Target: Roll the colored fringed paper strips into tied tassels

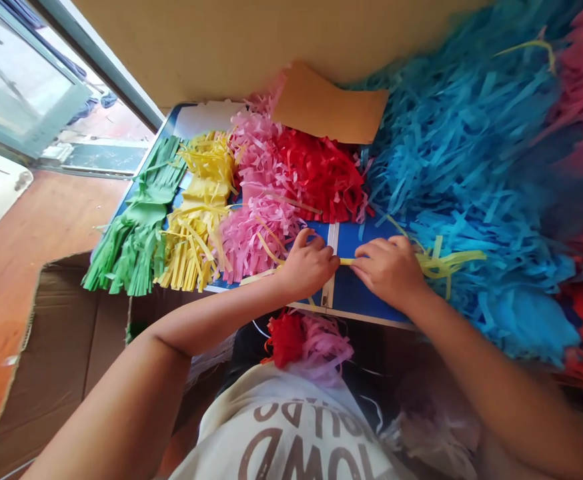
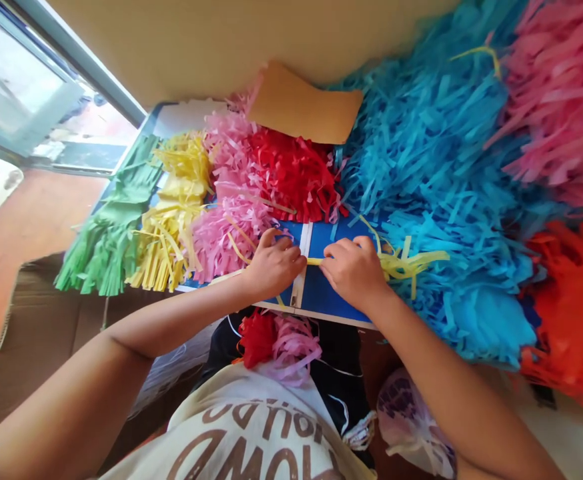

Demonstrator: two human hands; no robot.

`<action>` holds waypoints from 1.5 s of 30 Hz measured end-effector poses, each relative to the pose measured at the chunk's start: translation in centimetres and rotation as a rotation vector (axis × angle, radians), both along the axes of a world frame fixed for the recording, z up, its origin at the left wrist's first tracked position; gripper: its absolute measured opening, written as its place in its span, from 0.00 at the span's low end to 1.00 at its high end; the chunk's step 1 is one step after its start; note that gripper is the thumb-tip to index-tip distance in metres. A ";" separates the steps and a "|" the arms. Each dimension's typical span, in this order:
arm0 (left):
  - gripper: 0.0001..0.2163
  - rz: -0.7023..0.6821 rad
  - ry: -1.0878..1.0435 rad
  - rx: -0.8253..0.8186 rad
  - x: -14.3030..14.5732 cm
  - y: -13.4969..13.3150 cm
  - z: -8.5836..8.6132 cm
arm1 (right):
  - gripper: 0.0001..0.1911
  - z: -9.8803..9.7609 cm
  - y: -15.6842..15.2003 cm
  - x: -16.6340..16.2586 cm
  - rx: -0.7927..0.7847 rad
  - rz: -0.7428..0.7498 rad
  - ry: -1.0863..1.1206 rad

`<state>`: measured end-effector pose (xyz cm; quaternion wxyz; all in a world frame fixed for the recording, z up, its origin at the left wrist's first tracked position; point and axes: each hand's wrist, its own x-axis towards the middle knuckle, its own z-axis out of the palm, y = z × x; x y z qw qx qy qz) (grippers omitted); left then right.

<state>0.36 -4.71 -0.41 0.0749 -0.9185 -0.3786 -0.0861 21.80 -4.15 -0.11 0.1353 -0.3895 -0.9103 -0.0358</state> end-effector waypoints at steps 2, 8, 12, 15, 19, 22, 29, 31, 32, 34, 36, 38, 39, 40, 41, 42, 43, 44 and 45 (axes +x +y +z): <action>0.11 -0.029 -0.019 0.018 -0.9 -0.4 -0.5 | 0.13 -0.5 -1.2 1.0 0.022 -0.051 0.049; 0.11 -0.050 -0.229 -0.089 -3.5 -1.4 -2.1 | 0.10 -2.8 -3.0 4.0 -0.057 -0.151 0.282; 0.11 0.081 -0.371 -0.305 -3.6 -0.7 -2.4 | 0.11 -3.6 -2.0 4.8 -0.231 -0.227 0.398; 0.13 0.140 -0.404 -0.368 -3.4 -0.2 -2.2 | 0.12 -3.3 -1.3 4.8 -0.324 -0.254 0.333; 0.14 0.176 -0.355 -0.351 -3.2 -0.2 -1.9 | 0.15 -2.7 -0.8 4.6 -0.347 -0.266 0.251; 0.13 0.203 -0.292 -0.345 -2.8 -0.1 -1.8 | 0.15 -2.6 -0.4 4.5 -0.361 -0.272 0.248; 0.07 0.241 -0.179 -0.402 -2.4 0.5 -0.9 | 0.14 -2.2 0.0 4.0 -0.324 -0.359 0.175; 0.09 0.159 -0.149 -0.346 -2.5 0.5 -0.5 | 0.10 -1.5 -0.6 3.3 -0.179 -0.322 0.115; 0.10 0.089 -0.130 -0.303 -2.4 0.5 -0.4 | 0.07 -1.1 -1.0 2.9 -0.102 -0.269 0.088; 0.10 -0.056 -0.089 -0.206 -2.2 0.3 -0.1 | 0.08 -0.3 -1.8 2.0 -0.002 -0.119 0.061; 0.10 -0.148 -0.057 -0.126 -1.8 0.1 0.1 | 0.10 0.0 -2.2 1.2 0.016 -0.008 0.044; 0.11 -0.182 -0.036 -0.080 -1.0 -0.1 0.1 | 0.11 0.0 -2.0 0.6 0.012 0.024 -0.007; 0.11 -0.188 -0.032 -0.069 -0.6 -0.1 0.0 | 0.13 -0.1 -1.7 0.5 0.019 0.030 -0.042; 0.12 -0.184 -0.031 -0.065 -0.1 -0.1 -0.1 | 0.14 -0.2 -1.3 0.4 0.031 0.038 -0.075; 0.12 -0.170 -0.034 -0.061 0.3 -0.1 -0.2 | 0.15 -0.4 -1.0 0.3 0.043 0.046 -0.094; 0.13 -0.151 -0.042 -0.054 0.7 0.0 -0.3 | 0.15 -0.5 -0.6 0.3 0.046 0.046 -0.094; 0.13 -0.137 -0.049 -0.043 1.0 0.0 -0.5 | 0.14 -0.5 -0.4 0.3 0.039 0.036 -0.074; 0.13 -0.130 -0.056 -0.029 1.3 0.1 -0.6 | 0.13 -0.5 -0.3 0.3 0.023 0.017 -0.041; 0.12 -0.129 -0.061 -0.013 1.4 0.2 -0.7 | 0.12 -0.4 -0.2 0.2 0.006 -0.012 -0.002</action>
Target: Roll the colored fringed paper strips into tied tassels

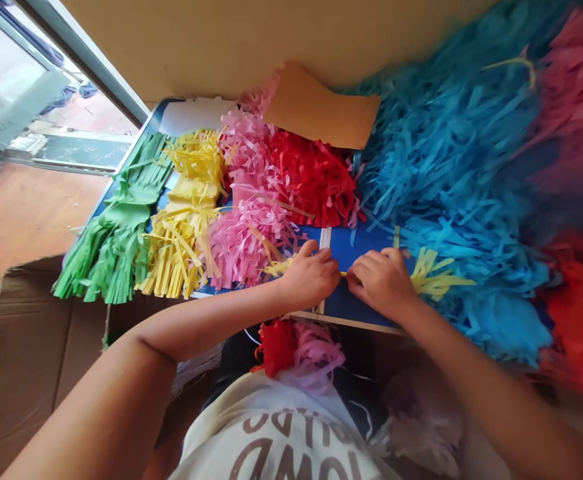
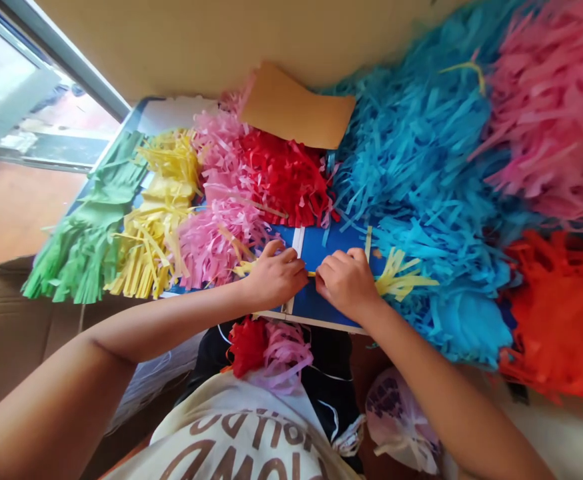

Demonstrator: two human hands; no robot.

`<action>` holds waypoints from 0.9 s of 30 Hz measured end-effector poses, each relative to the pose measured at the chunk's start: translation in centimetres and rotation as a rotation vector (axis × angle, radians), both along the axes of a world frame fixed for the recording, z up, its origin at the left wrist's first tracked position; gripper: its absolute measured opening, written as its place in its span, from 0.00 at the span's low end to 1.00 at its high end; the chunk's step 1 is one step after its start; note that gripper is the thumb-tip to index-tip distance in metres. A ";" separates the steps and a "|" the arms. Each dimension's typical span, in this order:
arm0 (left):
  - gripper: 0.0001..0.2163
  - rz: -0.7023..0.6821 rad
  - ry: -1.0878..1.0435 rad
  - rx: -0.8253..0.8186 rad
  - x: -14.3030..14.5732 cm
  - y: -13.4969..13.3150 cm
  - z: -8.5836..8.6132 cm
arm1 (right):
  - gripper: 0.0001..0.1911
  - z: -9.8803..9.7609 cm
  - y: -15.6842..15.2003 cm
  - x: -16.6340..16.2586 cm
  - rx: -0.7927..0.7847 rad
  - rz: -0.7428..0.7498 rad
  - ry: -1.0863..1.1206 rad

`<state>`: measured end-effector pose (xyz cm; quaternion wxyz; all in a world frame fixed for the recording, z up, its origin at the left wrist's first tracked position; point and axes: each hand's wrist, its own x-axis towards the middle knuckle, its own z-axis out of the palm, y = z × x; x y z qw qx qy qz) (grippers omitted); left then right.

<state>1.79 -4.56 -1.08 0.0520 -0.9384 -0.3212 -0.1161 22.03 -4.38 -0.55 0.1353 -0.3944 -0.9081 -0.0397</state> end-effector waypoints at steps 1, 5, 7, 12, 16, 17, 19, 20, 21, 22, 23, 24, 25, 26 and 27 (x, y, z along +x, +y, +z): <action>0.12 -0.001 -0.005 0.017 0.1 0.0 -0.1 | 0.10 0.1 -0.1 -0.1 -0.011 -0.029 0.032; 0.13 0.008 -0.038 0.075 -0.1 -0.2 -0.2 | 0.09 0.1 -1.4 -1.0 0.075 -0.103 0.022; 0.13 0.020 -0.051 0.090 -0.6 -0.4 -0.4 | 0.10 -0.2 -2.1 -1.0 0.134 -0.102 0.009; 0.13 0.041 -0.016 0.008 -3.0 -1.0 -1.3 | 0.08 -1.3 -3.0 1.5 0.178 -0.069 0.094; 0.12 0.094 -0.140 -0.175 -4.6 -0.9 -1.8 | 0.07 -2.2 -2.7 3.7 0.100 -0.118 0.205; 0.12 0.121 -0.196 -0.226 -4.7 -0.7 -1.8 | 0.08 -2.5 -2.5 4.1 0.047 -0.136 0.244; 0.13 0.149 -0.303 -0.327 -4.9 -0.5 -1.9 | 0.11 -2.9 -2.1 4.5 -0.069 -0.169 0.328; 0.13 0.151 -0.346 -0.370 -4.9 -0.3 -1.9 | 0.12 -3.0 -1.9 4.6 -0.115 -0.176 0.362; 0.13 0.148 -0.383 -0.401 -4.9 -0.3 -1.9 | 0.12 -3.1 -1.7 4.8 -0.147 -0.176 0.384; 0.13 0.147 -0.410 -0.418 -4.9 -0.2 -1.9 | 0.11 -3.2 -1.6 4.9 -0.168 -0.171 0.394; 0.13 0.152 -0.424 -0.423 -4.8 -0.2 -1.9 | 0.11 -3.3 -1.5 4.9 -0.181 -0.167 0.393; 0.13 0.161 -0.428 -0.417 -4.8 -0.3 -1.8 | 0.10 -3.3 -1.5 5.0 -0.187 -0.166 0.386; 0.14 0.171 -0.423 -0.406 -4.8 -0.3 -1.8 | 0.10 -3.2 -1.5 5.0 -0.193 -0.167 0.377; 0.14 0.180 -0.409 -0.396 -4.8 -0.3 -1.7 | 0.10 -3.1 -1.5 5.0 -0.199 -0.170 0.367; 0.15 0.191 -0.389 -0.390 -4.7 -0.3 -1.7 | 0.09 -3.0 -1.5 5.0 -0.207 -0.175 0.358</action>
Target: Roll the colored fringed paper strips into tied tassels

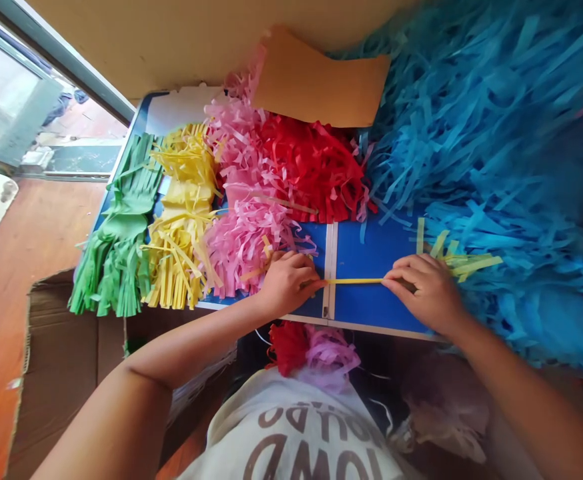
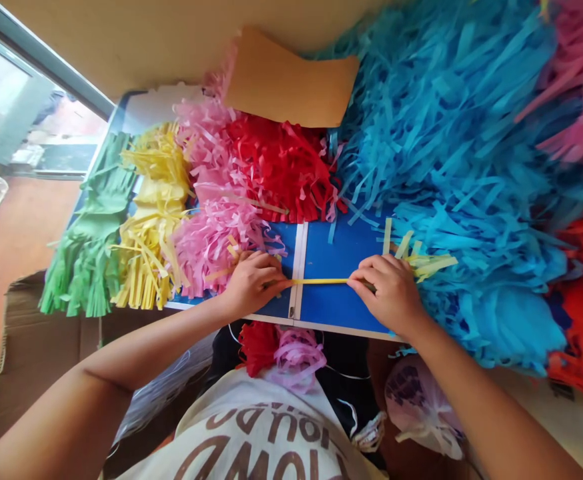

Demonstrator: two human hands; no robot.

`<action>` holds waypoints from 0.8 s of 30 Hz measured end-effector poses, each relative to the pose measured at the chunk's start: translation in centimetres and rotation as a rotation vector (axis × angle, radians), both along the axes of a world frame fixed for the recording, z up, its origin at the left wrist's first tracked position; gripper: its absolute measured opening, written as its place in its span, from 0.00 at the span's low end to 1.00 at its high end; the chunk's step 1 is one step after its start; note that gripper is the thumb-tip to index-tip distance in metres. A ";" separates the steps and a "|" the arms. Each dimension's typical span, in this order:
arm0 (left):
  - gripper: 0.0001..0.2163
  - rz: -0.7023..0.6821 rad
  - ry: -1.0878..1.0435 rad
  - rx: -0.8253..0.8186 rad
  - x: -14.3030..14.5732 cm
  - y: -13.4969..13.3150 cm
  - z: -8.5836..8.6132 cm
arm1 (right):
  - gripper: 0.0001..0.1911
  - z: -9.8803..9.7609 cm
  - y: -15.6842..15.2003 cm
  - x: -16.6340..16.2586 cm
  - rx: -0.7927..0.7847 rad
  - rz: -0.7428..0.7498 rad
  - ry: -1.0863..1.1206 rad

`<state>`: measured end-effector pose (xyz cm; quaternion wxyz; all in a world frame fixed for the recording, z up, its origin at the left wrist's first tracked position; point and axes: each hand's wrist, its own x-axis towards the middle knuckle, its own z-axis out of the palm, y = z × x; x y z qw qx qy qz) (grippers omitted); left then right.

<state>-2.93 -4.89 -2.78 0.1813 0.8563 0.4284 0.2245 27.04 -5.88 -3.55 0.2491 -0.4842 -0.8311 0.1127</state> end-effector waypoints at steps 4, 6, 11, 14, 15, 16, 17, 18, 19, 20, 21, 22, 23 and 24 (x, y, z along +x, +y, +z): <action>0.14 0.023 0.078 -0.006 0.2 0.1 0.0 | 0.10 0.4 0.0 -0.3 -0.025 -0.017 -0.023; 0.14 0.024 0.118 -0.003 0.3 0.1 0.1 | 0.10 0.5 0.1 -0.5 -0.038 -0.029 -0.027; 0.14 0.055 0.265 0.062 0.5 -0.4 0.2 | 0.10 0.5 0.5 -0.9 -0.082 -0.108 -0.090; 0.08 -0.027 0.318 0.256 0.6 -0.5 0.4 | 0.07 1.0 0.7 -1.0 -0.109 -0.104 -0.165; 0.08 -0.080 0.329 0.326 0.8 -0.5 0.6 | 0.06 1.4 0.6 -1.1 -0.097 -0.091 -0.191; 0.09 -0.137 0.340 0.377 0.9 -0.4 0.7 | 0.04 1.8 0.5 -1.3 -0.061 -0.077 -0.216; 0.10 -0.187 0.352 0.408 1.1 -0.3 0.9 | 0.03 2.2 0.4 -1.7 -0.006 -0.053 -0.242; 0.10 -0.222 0.366 0.419 1.2 -0.2 1.1 | 0.03 2.6 0.2 -2.1 0.058 -0.014 -0.263; 0.10 -0.241 0.377 0.421 1.4 -0.1 1.3 | 0.05 3.0 -0.1 -2.6 0.121 0.042 -0.278; 0.10 -0.254 0.385 0.417 1.6 0.0 1.5 | 0.06 3.2 -0.2 -3.1 0.176 0.104 -0.285; 0.10 -0.265 0.391 0.411 1.8 0.0 1.5 | 0.07 3.2 -0.4 -3.6 0.223 0.169 -0.291; 0.10 -0.274 0.392 0.405 2.0 -0.1 1.5 | 0.07 3.0 -0.4 -4.1 0.262 0.231 -0.302; 0.10 -0.276 0.392 0.395 2.2 -0.2 1.4 | 0.07 2.8 -0.4 -4.5 0.301 0.276 -0.318; 0.10 -0.270 0.389 0.385 2.5 -0.4 1.3 | 0.07 2.4 -0.3 -4.7 0.345 0.304 -0.337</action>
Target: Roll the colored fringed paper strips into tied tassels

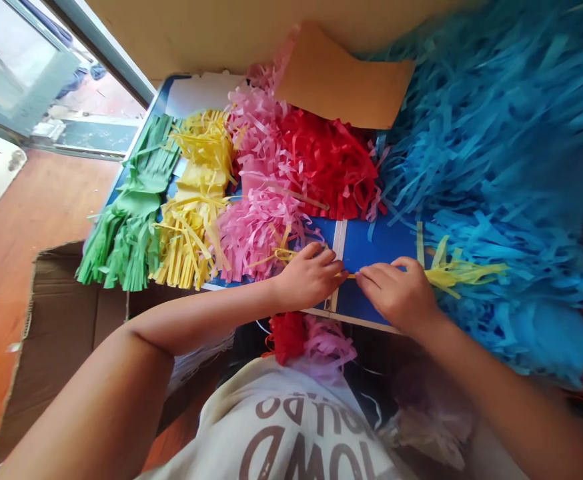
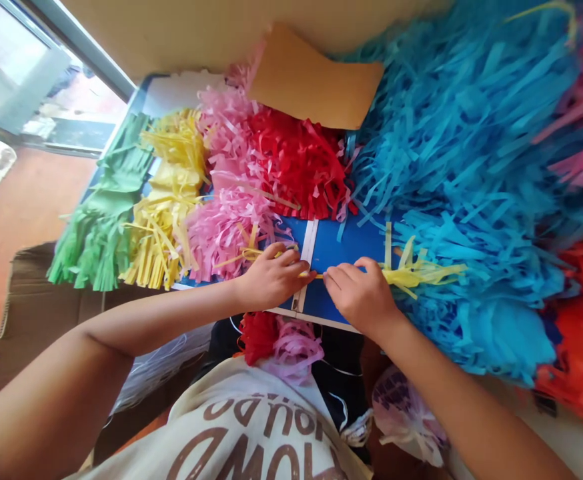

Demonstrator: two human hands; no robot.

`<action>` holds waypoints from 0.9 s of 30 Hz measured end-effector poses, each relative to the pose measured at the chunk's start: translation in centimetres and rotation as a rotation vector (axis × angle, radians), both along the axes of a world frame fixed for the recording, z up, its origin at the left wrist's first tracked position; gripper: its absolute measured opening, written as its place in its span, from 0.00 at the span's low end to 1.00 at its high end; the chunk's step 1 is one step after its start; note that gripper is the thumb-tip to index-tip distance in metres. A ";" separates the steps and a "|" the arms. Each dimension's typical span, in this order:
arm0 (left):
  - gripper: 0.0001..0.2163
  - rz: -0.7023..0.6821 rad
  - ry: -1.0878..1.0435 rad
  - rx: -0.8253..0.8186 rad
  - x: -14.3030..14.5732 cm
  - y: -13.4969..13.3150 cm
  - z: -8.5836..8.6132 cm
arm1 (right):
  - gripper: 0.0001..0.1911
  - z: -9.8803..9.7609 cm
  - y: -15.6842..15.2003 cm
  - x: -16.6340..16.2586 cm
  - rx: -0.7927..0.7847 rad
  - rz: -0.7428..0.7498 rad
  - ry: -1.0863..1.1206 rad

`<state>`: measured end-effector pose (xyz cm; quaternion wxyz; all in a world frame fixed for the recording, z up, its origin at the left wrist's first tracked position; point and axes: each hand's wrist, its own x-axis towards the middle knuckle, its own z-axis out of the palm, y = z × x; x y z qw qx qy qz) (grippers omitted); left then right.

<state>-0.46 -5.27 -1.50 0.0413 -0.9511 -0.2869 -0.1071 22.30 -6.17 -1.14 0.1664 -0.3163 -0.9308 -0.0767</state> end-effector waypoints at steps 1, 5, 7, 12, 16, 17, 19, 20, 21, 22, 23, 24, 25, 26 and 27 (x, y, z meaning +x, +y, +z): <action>0.10 0.017 -0.009 -0.007 0.3 -0.2 -0.2 | 0.08 -0.3 0.2 -0.2 0.043 0.022 -0.019; 0.11 0.078 -0.063 0.050 1.3 -0.7 -0.4 | 0.12 -0.3 0.7 -0.9 0.136 0.029 0.001; 0.11 0.089 -0.118 0.129 1.3 -0.8 0.3 | 0.10 0.9 0.1 -1.2 0.132 -0.014 0.073; 0.09 0.134 -0.327 0.282 0.4 -2.2 3.7 | 0.03 4.9 -3.1 -2.3 0.130 -0.130 0.245; 0.07 0.256 -0.527 0.262 0.4 -4.2 6.2 | 0.04 7.1 -5.1 -3.8 0.229 -0.255 0.330; 0.07 0.289 -0.596 0.234 0.7 -4.8 6.6 | 0.05 7.4 -5.5 -4.4 0.264 -0.295 0.376; 0.06 0.350 -0.742 0.168 1.4 -6.0 7.1 | 0.08 7.5 -6.4 -5.8 0.299 -0.369 0.525; 0.06 0.375 -0.809 0.133 1.7 -6.6 7.2 | 0.09 7.4 -6.9 -6.5 0.294 -0.397 0.623; 0.06 0.397 -0.870 0.100 2.1 -7.1 7.3 | 0.11 7.3 -7.3 -7.1 0.268 -0.421 0.722; 0.07 0.412 -0.921 0.071 2.3 -7.5 7.3 | 0.11 7.1 -7.8 -7.5 0.216 -0.437 0.810; 0.07 0.417 -0.963 0.042 2.5 -7.8 7.2 | 0.11 7.0 -8.2 -7.8 0.146 -0.448 0.883; 0.08 0.415 -0.999 0.013 2.6 -8.0 7.2 | 0.11 6.8 -8.4 -7.8 0.056 -0.450 0.939; 0.08 0.406 -1.033 -0.023 2.6 -8.1 7.2 | 0.09 6.6 -8.6 -7.6 -0.053 -0.445 0.991; 0.08 0.389 -1.068 -0.069 2.5 -8.1 7.1 | 0.08 6.5 -8.6 -7.2 -0.177 -0.436 1.049; 0.08 0.364 -1.105 -0.137 2.3 -8.0 7.1 | 0.08 6.5 -8.5 -6.8 -0.307 -0.424 1.104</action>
